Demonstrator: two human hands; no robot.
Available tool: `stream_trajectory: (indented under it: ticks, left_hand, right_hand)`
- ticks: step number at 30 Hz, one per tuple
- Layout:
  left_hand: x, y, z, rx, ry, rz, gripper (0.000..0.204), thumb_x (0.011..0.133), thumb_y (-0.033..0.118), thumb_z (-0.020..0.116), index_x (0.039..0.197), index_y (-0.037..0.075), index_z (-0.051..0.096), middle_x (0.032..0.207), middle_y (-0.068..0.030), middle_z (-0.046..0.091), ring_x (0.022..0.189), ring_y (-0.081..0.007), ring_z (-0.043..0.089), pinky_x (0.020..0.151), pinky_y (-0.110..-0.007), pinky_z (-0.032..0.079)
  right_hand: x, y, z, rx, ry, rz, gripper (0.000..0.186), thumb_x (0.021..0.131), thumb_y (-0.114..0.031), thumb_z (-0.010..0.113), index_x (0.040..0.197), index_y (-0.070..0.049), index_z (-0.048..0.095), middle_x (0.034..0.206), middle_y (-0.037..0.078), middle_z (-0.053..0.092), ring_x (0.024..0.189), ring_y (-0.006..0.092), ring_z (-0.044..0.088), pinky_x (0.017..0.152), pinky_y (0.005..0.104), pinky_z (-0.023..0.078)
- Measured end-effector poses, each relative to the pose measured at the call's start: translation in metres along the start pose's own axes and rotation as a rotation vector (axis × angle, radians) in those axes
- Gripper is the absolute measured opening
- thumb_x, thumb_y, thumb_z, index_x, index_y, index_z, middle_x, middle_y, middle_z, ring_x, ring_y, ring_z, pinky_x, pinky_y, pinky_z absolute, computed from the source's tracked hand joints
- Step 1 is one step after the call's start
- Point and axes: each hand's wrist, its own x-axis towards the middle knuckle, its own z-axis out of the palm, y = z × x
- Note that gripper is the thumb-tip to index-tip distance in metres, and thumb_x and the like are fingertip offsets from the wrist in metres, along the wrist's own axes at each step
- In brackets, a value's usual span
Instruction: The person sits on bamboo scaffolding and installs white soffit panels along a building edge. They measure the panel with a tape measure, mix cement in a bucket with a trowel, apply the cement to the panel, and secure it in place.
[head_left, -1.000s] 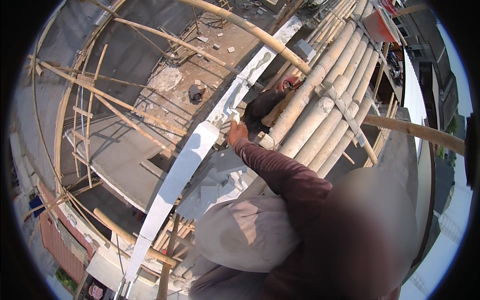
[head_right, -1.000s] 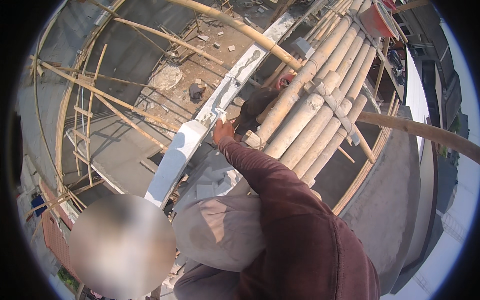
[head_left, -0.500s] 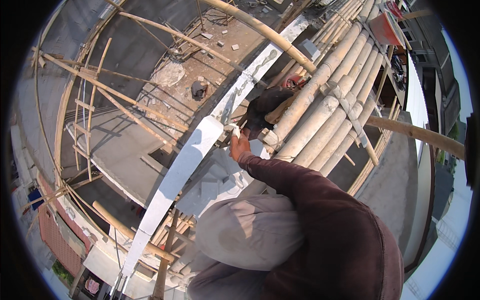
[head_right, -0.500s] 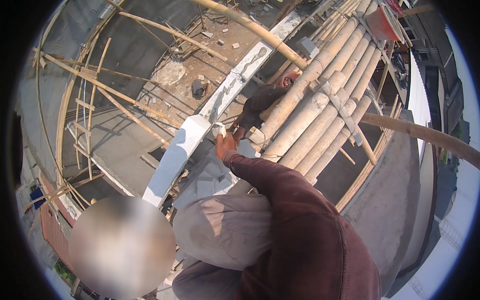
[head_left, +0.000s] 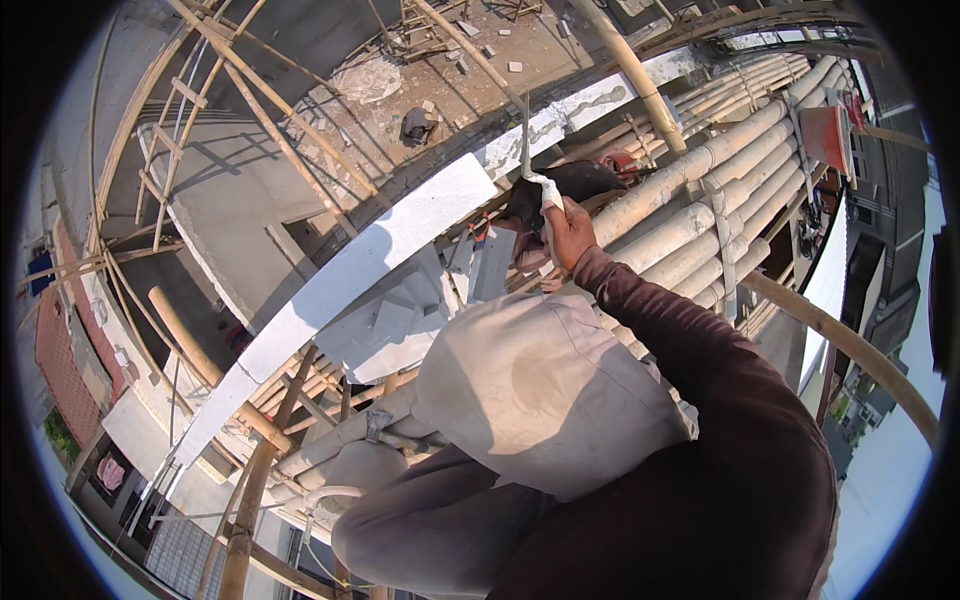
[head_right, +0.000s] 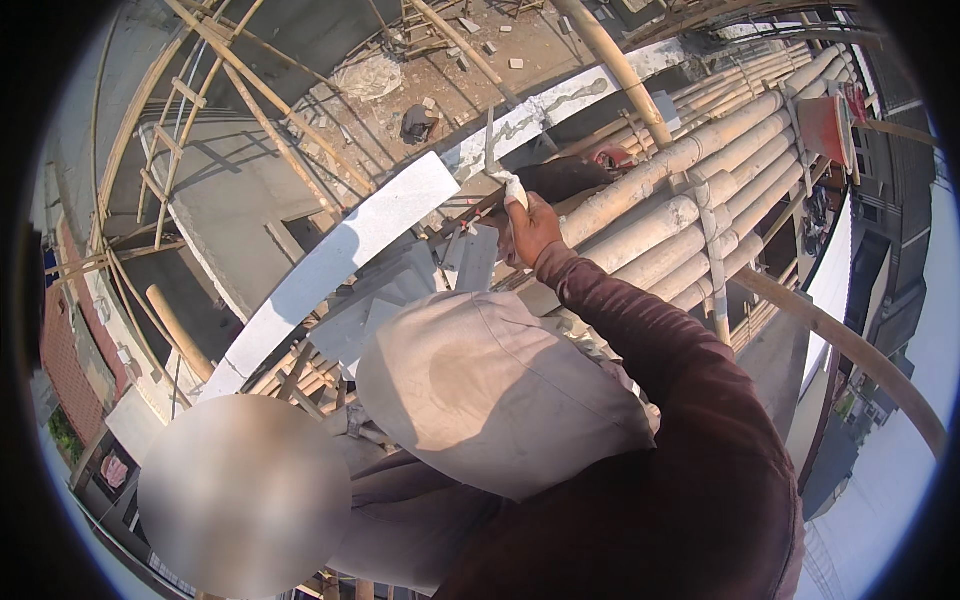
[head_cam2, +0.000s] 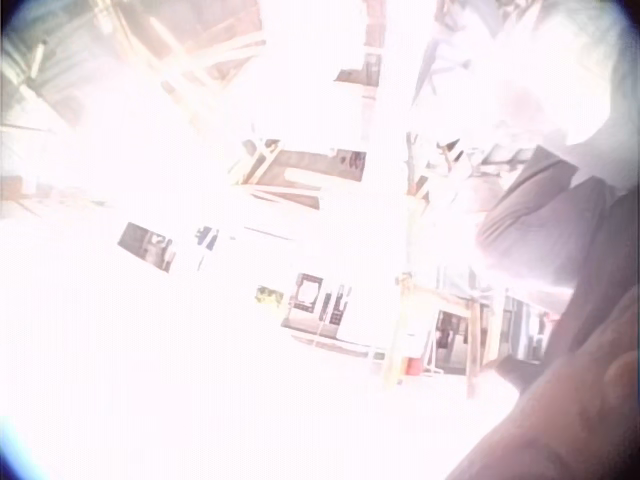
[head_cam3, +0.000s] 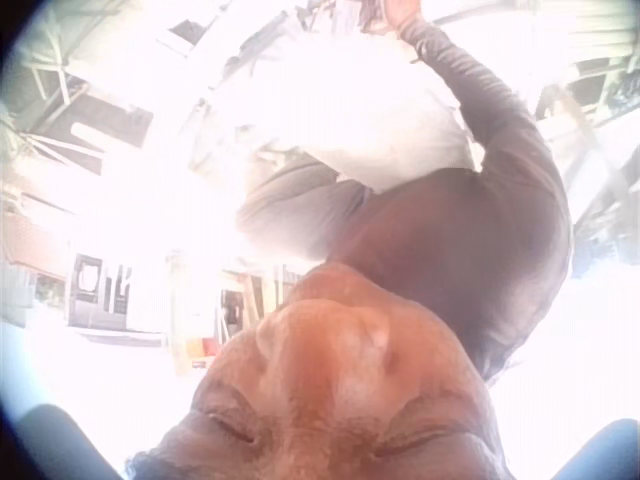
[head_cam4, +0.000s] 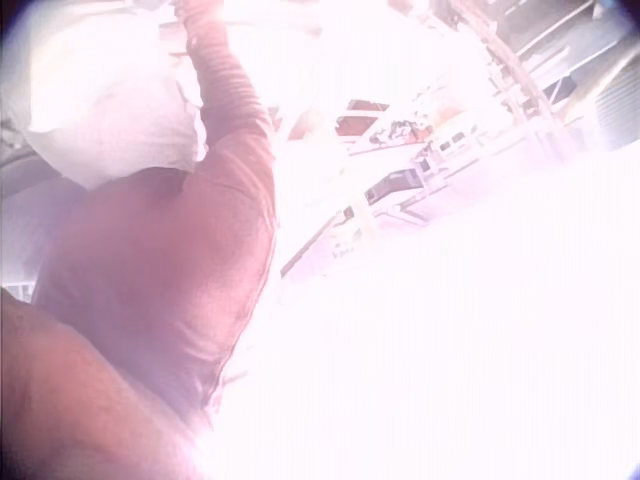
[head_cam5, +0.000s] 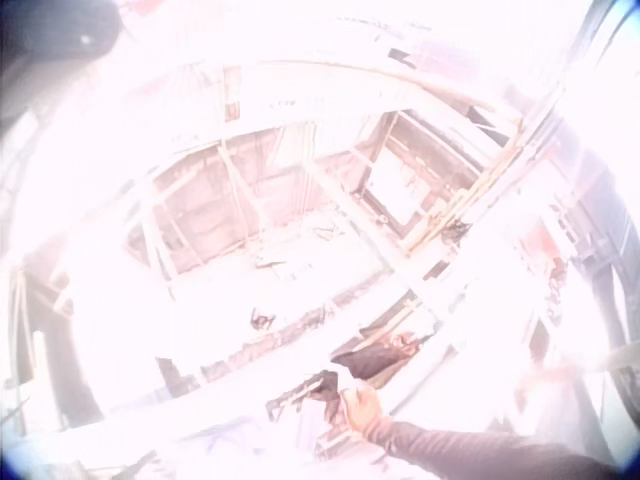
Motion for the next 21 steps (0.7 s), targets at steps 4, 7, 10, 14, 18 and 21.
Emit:
stream_trajectory:
  ticks: [4, 7, 10, 14, 18, 21]
  left_hand:
    - [-0.01, 0.02, -0.072, 0.03, -0.112, -0.014, 0.044, 0.096, 0.03, 0.065, 0.122, -0.005, 0.057, 0.119, -0.0207, 0.063, 0.1, -0.0303, 0.063, 0.089, -0.041, 0.051]
    - [-0.022, 0.042, -0.132, 0.087, -0.195, -0.041, 0.041, 0.097, 0.028, 0.063, 0.122, -0.005, 0.057, 0.119, -0.0201, 0.063, 0.101, -0.0295, 0.063, 0.089, -0.04, 0.051]
    - [0.027, 0.12, -0.055, -0.563, -0.767, -0.07, 0.051, 0.096, 0.036, 0.063, 0.124, -0.005, 0.052, 0.124, -0.0155, 0.057, 0.109, -0.0237, 0.057, 0.096, -0.04, 0.047]
    - [0.031, 0.192, 0.104, -0.426, -1.15, 0.719, 0.053, 0.082, 0.02, 0.077, 0.125, -0.001, 0.053, 0.118, -0.0221, 0.057, 0.109, -0.0386, 0.059, 0.094, -0.041, 0.048]
    - [-0.057, 0.21, 0.253, -0.22, -1.283, 0.925, 0.094, 0.077, 0.051, 0.076, 0.139, -0.009, 0.038, 0.134, -0.0281, 0.046, 0.125, -0.042, 0.047, 0.108, -0.048, 0.037]
    - [-0.121, 0.237, 0.314, -0.166, -1.188, 0.879, 0.109, 0.073, 0.053, 0.078, 0.146, -0.008, 0.026, 0.145, -0.0265, 0.037, 0.136, -0.0409, 0.037, 0.113, -0.053, 0.03]
  right_hand:
    - [-0.002, 0.006, -0.038, -0.071, -0.01, 0.0, 0.029, 0.101, -0.035, 0.05, 0.095, -0.007, 0.055, 0.064, 0.002, 0.053, 0.049, 0.0116, 0.052, 0.044, 0.0279, 0.042]
    - [-0.002, 0.012, -0.038, -0.086, 0.101, 0.027, 0.029, 0.099, -0.036, 0.052, 0.095, -0.008, 0.055, 0.063, 0.003, 0.053, 0.047, 0.0131, 0.051, 0.043, 0.0288, 0.04]
    - [0.0, 0.02, -0.033, -0.022, 0.172, 0.01, 0.03, 0.097, -0.037, 0.053, 0.096, -0.007, 0.056, 0.062, 0.004, 0.053, 0.046, 0.014, 0.05, 0.043, 0.0293, 0.039]
    - [-0.008, -0.008, -0.023, -0.017, 0.165, 0.073, 0.033, 0.098, -0.037, 0.052, 0.099, -0.005, 0.059, 0.064, 0.003, 0.054, 0.05, 0.0109, 0.051, 0.045, 0.0271, 0.039]
    - [-0.004, -0.019, -0.039, 0.011, -0.01, 0.025, 0.034, 0.1, -0.038, 0.051, 0.104, -0.005, 0.056, 0.064, 0.002, 0.052, 0.05, 0.0098, 0.05, 0.045, 0.026, 0.04]
    - [-0.001, -0.015, -0.054, -0.031, -0.04, -0.037, 0.035, 0.101, -0.036, 0.051, 0.114, -0.004, 0.056, 0.063, 0.003, 0.052, 0.049, 0.0113, 0.05, 0.045, 0.0258, 0.043]
